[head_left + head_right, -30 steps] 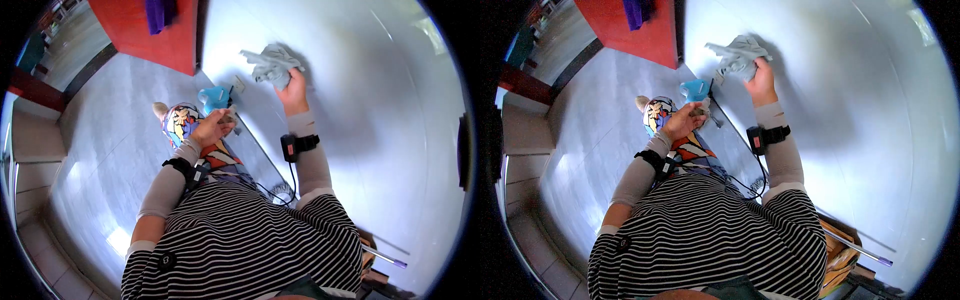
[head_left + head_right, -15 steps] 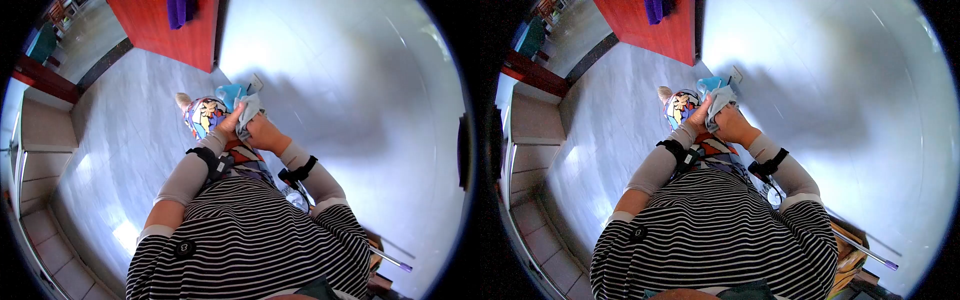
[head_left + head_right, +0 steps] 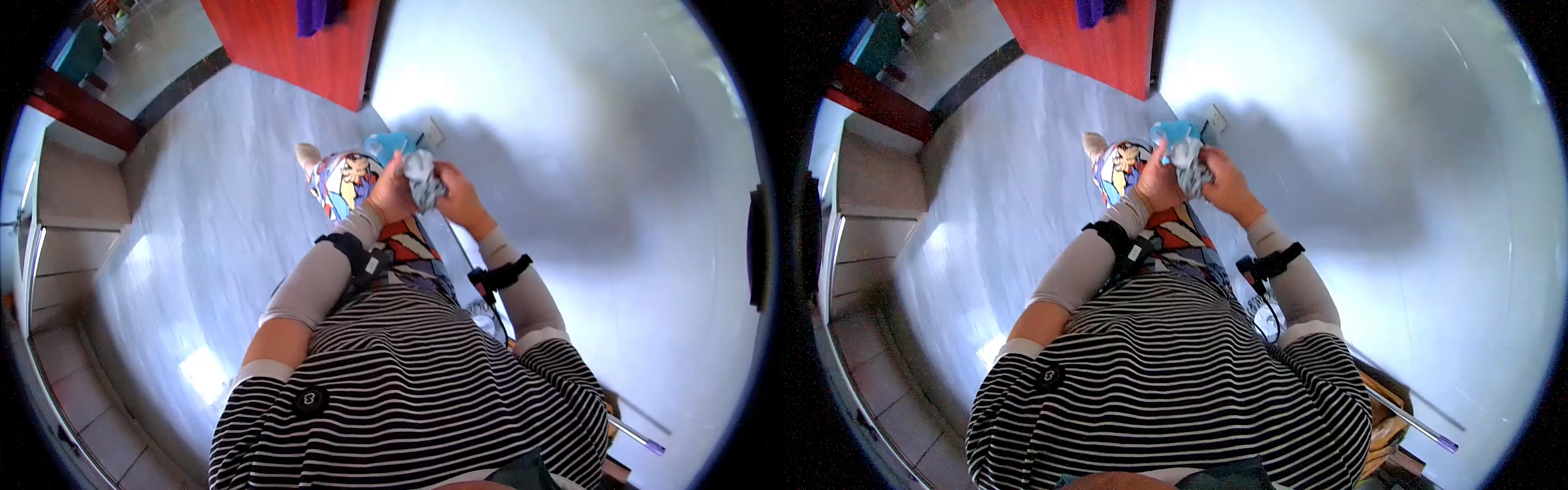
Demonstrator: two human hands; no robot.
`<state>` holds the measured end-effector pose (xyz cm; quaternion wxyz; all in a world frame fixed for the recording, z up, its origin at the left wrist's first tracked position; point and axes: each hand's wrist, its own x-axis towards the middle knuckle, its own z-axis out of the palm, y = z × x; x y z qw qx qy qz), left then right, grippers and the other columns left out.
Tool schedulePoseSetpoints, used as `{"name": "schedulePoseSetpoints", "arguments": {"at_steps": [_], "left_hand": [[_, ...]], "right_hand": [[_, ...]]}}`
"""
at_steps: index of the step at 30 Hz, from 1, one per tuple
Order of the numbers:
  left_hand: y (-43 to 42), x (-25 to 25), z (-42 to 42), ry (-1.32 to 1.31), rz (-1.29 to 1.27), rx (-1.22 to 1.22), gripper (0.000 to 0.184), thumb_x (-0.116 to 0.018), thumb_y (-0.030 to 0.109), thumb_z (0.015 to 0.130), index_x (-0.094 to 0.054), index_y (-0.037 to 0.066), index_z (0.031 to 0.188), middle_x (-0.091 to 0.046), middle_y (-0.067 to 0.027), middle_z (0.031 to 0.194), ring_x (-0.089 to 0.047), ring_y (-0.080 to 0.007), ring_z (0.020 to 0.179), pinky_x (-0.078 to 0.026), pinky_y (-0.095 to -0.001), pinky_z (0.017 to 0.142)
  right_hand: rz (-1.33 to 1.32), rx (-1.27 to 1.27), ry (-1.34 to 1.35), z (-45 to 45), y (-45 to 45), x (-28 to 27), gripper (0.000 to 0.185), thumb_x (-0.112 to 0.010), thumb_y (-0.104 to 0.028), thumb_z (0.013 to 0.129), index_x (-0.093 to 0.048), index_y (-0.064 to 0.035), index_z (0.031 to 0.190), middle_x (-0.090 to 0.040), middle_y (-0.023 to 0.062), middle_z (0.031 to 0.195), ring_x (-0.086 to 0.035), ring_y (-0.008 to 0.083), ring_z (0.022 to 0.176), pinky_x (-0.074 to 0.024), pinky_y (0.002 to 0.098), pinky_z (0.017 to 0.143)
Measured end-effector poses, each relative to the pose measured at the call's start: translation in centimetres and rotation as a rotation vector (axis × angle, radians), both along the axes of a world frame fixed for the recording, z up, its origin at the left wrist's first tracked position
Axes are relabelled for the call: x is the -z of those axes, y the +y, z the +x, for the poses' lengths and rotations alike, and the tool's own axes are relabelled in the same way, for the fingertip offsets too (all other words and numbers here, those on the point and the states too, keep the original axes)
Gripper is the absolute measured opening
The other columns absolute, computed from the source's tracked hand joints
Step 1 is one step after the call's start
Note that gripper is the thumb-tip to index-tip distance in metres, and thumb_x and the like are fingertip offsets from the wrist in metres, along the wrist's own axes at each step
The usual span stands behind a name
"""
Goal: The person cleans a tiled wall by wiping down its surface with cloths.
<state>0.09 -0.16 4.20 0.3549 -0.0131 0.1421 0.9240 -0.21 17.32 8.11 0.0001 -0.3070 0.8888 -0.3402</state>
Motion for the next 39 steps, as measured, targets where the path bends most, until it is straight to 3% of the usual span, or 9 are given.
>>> {"name": "schedulePoseSetpoints", "arguments": {"at_steps": [2, 6, 10, 12, 15, 21, 25, 34, 39], "left_hand": [[-0.2, -0.1, 0.0, 0.071, -0.02, 0.029, 0.095, -0.04, 0.078, 0.078, -0.024, 0.012, 0.145, -0.033, -0.0107, 0.145, -0.035, -0.0329, 0.13, -0.027, -0.0487, 0.106], [0.3, 1.1, -0.6, -0.013, -0.1, 0.037, 0.094, -0.036, 0.077, 0.08, -0.025, 0.008, 0.143, -0.033, -0.0121, 0.143, -0.034, -0.0332, 0.13, -0.027, -0.0464, 0.105], [0.8, 1.3, -0.6, 0.007, -0.268, 0.033, 0.092, -0.033, 0.076, 0.082, -0.027, 0.006, 0.142, -0.036, -0.0141, 0.141, -0.036, -0.0328, 0.129, -0.031, -0.045, 0.103], [0.6, 1.4, -0.8, 0.006, -0.228, 0.072, 0.091, -0.032, 0.076, 0.082, -0.03, 0.006, 0.14, -0.039, -0.0138, 0.139, -0.038, -0.0309, 0.128, -0.032, -0.0456, 0.103], [0.5, -0.6, -0.3, 0.07, -0.179, 0.047, 0.087, -0.029, 0.076, 0.083, -0.037, 0.006, 0.136, -0.045, -0.0132, 0.135, -0.043, -0.0273, 0.124, -0.033, -0.046, 0.103], [-0.1, -0.2, 0.0, 0.136, -0.174, 0.059, 0.059, -0.046, 0.051, 0.092, -0.046, 0.005, 0.129, -0.055, -0.0132, 0.126, -0.051, -0.0267, 0.117, -0.037, -0.0418, 0.102], [0.6, 0.3, -0.5, -0.069, -0.059, -0.136, 0.044, -0.05, 0.03, 0.094, -0.043, 0.005, 0.13, -0.049, -0.0124, 0.131, -0.047, -0.0286, 0.121, -0.033, -0.0428, 0.106], [0.1, 0.8, 0.2, 0.163, -0.104, 0.005, 0.07, -0.061, 0.041, 0.087, -0.03, 0.009, 0.141, -0.039, -0.0086, 0.14, -0.035, -0.0253, 0.131, -0.025, -0.0423, 0.109], [0.3, 1.7, 0.6, 0.379, -0.421, 0.277, 0.065, -0.07, 0.028, 0.082, -0.04, 0.006, 0.136, -0.048, -0.0051, 0.132, -0.045, -0.0186, 0.119, -0.033, -0.0349, 0.104]], "right_hand": [[-0.442, 0.121, -0.406, -0.5, 1.2, -0.1, 0.038, -0.063, -0.01, 0.077, -0.055, 0.0017, 0.113, -0.059, 0.0132, 0.111, -0.057, 0.0205, 0.099, -0.0448, 0.0313, 0.089], [-0.739, 0.322, -0.547, -0.8, 2.8, -1.6, 0.029, -0.051, -0.002, 0.085, -0.058, -0.0003, 0.113, -0.062, 0.0042, 0.102, -0.055, 0.0108, 0.093, -0.045, 0.0236, 0.083], [-0.056, 0.091, 0.248, -0.8, 5.0, -2.2, 0.032, -0.06, 0.0, 0.081, -0.06, -0.0034, 0.113, -0.06, 0.0097, 0.115, -0.054, 0.0212, 0.107, -0.0434, 0.03, 0.093], [-0.022, 0.064, 0.219, -0.3, 5.2, -2.5, 0.034, -0.066, -0.002, 0.078, -0.062, -0.0045, 0.112, -0.058, 0.0118, 0.119, -0.049, 0.0271, 0.115, -0.0412, 0.034, 0.098], [-0.68, 0.174, -0.475, 0.4, 4.8, -2.0, 0.032, -0.062, -0.004, 0.082, -0.06, -0.0031, 0.114, -0.059, 0.0095, 0.118, -0.053, 0.0232, 0.111, -0.0437, 0.0325, 0.095], [-0.781, 0.123, -1.113, 0.9, 4.6, -1.7, 0.034, -0.056, -0.011, 0.087, -0.057, 0.0021, 0.118, -0.063, 0.0083, 0.106, -0.06, 0.0147, 0.091, -0.0499, 0.027, 0.082], [-0.683, 0.267, -1.035, 0.7, 7.4, -0.1, 0.031, -0.053, -0.014, 0.086, -0.061, 0.0018, 0.112, -0.065, 0.0069, 0.098, -0.061, 0.0137, 0.083, -0.0502, 0.0263, 0.074], [-0.588, 0.463, -0.805, 1.0, 8.3, 4.0, 0.025, -0.051, -0.017, 0.09, -0.061, -0.0027, 0.108, -0.065, 0.0043, 0.092, -0.062, 0.0124, 0.074, -0.0522, 0.0261, 0.063], [-1.291, 0.429, -1.014, -0.5, 7.0, 10.0, 0.024, -0.051, -0.017, 0.093, -0.059, -0.0066, 0.113, -0.058, 0.0072, 0.12, -0.057, 0.0226, 0.109, -0.0452, 0.0355, 0.095]]}}
